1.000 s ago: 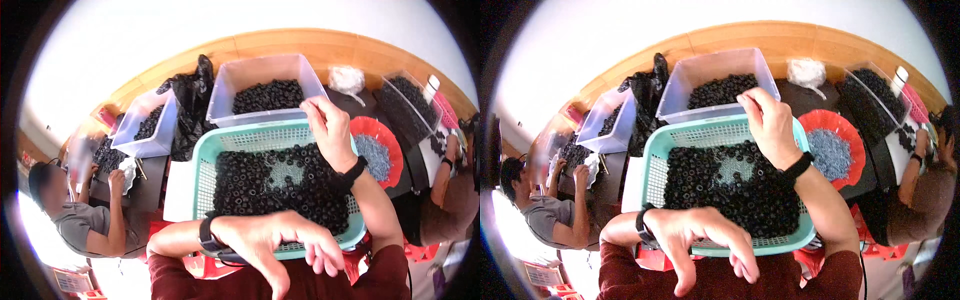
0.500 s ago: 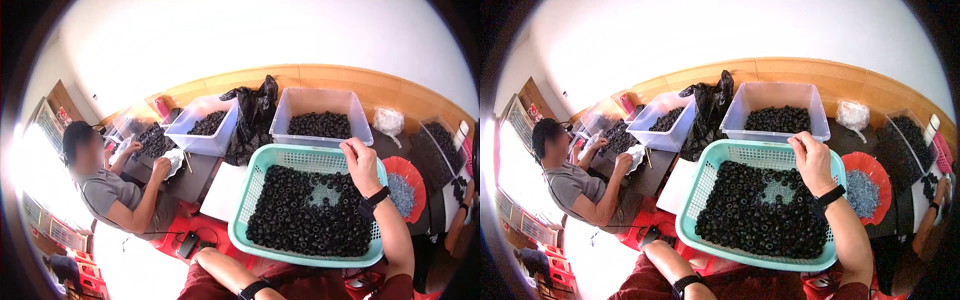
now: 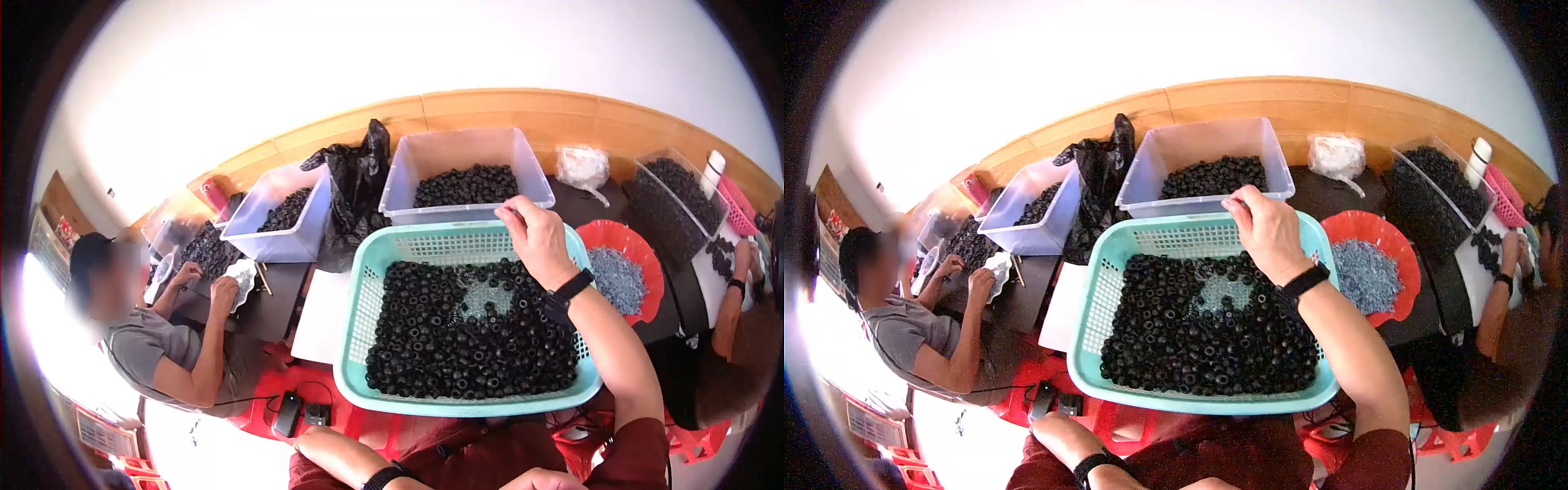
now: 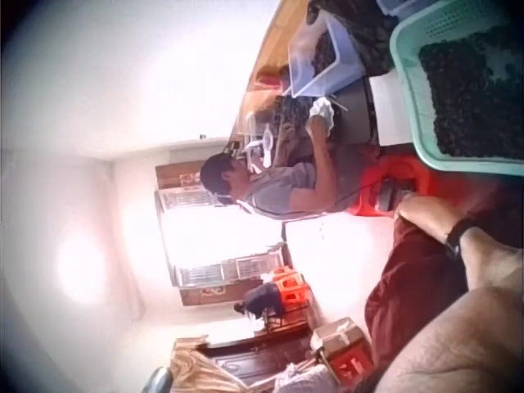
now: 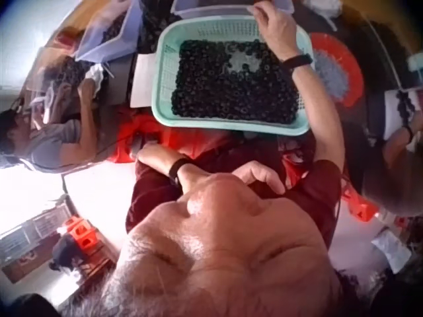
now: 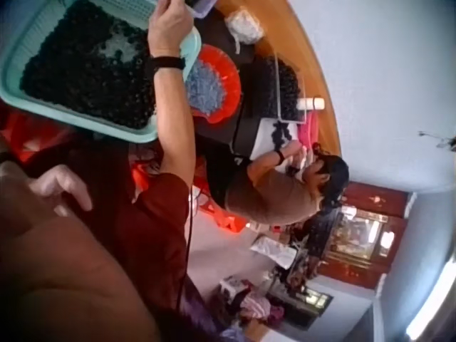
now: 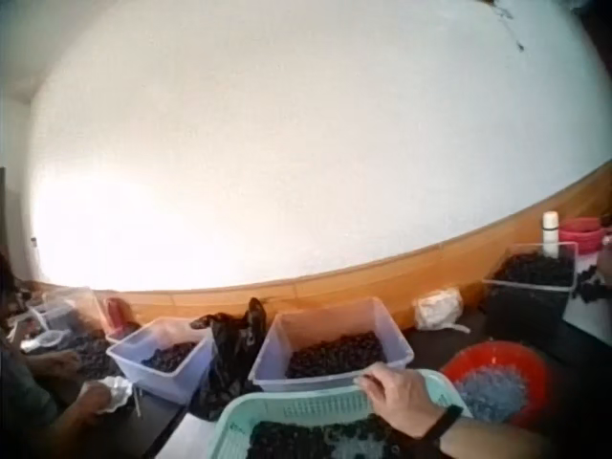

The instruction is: Sorting and inspecting small black rubber grommets or rings in a basket and containers.

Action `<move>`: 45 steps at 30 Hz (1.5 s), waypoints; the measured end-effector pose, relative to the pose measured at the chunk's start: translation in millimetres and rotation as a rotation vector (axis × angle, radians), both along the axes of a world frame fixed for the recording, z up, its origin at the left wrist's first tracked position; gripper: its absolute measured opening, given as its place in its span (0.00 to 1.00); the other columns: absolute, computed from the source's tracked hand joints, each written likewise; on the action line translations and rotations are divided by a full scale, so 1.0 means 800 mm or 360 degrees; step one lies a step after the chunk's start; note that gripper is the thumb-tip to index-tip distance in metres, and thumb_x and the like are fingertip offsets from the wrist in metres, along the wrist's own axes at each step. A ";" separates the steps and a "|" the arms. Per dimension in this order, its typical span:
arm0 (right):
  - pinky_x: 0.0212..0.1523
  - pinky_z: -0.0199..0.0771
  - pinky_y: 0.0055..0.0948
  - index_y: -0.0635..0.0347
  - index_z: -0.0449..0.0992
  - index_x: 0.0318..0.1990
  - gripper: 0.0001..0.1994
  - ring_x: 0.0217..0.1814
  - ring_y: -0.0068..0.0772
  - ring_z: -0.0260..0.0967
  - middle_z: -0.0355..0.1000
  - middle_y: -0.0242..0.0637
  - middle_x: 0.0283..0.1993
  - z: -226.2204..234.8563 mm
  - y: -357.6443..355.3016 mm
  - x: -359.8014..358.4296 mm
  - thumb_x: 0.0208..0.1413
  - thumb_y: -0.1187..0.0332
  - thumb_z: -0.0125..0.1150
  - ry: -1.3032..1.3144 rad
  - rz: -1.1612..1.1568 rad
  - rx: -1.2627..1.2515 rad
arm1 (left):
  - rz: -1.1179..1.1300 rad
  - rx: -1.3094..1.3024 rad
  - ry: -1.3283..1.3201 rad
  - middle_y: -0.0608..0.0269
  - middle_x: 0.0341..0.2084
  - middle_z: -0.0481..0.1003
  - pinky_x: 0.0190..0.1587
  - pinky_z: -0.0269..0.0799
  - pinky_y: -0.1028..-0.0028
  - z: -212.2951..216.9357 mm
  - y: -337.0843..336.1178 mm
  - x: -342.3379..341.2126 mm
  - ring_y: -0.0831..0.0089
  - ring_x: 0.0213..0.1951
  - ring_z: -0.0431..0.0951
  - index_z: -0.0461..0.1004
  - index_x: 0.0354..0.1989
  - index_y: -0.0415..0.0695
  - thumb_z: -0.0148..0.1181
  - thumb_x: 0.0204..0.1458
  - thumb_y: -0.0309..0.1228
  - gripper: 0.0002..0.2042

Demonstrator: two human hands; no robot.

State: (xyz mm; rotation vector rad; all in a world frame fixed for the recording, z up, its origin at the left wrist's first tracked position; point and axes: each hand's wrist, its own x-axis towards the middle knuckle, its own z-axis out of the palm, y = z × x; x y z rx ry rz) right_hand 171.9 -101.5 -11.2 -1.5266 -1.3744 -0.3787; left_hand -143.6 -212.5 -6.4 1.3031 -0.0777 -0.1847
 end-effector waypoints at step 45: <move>0.36 0.71 0.37 0.63 0.73 0.34 0.08 0.34 0.45 0.70 0.71 0.43 0.30 0.001 0.002 -0.021 0.47 0.70 0.62 0.0089 0.0625 -0.0601 | 0.1268 -0.0226 0.0113 0.59 0.40 0.76 0.46 0.71 0.79 -0.026 0.267 0.168 0.76 0.40 0.76 0.72 0.47 0.35 0.54 0.57 0.29 0.13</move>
